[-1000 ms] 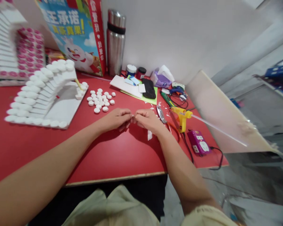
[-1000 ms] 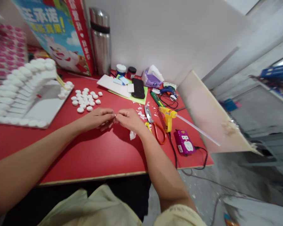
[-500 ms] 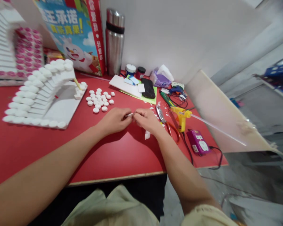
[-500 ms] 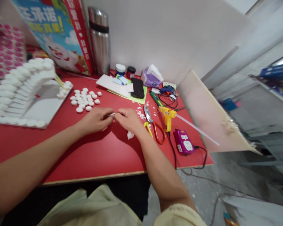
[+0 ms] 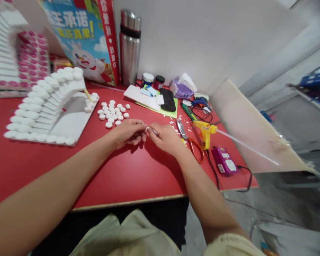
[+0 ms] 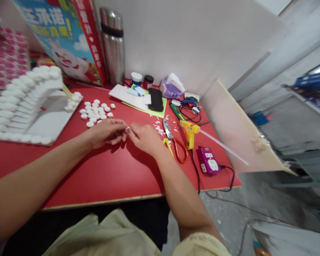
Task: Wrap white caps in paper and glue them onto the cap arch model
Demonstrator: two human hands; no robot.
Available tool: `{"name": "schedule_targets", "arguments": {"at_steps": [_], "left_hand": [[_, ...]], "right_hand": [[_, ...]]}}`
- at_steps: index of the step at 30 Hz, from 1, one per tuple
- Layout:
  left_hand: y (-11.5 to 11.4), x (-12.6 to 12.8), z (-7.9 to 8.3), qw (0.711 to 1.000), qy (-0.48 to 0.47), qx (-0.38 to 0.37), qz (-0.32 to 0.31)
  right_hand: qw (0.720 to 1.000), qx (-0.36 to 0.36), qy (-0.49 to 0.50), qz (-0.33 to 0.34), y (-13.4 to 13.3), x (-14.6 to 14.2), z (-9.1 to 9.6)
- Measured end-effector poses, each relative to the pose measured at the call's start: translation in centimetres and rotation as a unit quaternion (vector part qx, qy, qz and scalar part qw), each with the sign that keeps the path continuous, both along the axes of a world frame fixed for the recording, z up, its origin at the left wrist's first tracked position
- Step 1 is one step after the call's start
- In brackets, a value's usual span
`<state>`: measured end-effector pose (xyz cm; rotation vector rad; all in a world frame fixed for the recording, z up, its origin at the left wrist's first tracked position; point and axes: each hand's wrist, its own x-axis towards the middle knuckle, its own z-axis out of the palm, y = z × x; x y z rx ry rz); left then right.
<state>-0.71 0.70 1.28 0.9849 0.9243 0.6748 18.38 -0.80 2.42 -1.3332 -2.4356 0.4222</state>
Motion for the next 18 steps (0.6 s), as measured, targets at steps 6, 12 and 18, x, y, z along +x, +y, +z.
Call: {"name": "schedule_targets", "arguments": {"at_steps": [6,12,18], "left_hand": [[0.03,-0.24,0.27,1.000,0.008,0.011,0.025],[0.27,-0.71,0.10,1.000,0.004,-0.004,-0.021],[0.20,-0.67,-0.13,0.999,0.021,0.004,-0.029]], "right_hand": [[1.000,-0.006,-0.021,0.004,-0.13,0.39,0.44],[0.997,0.000,-0.071,0.016,-0.12,0.27,0.63],[0.992,0.015,-0.124,0.015,-0.30,0.06,0.87]]}}
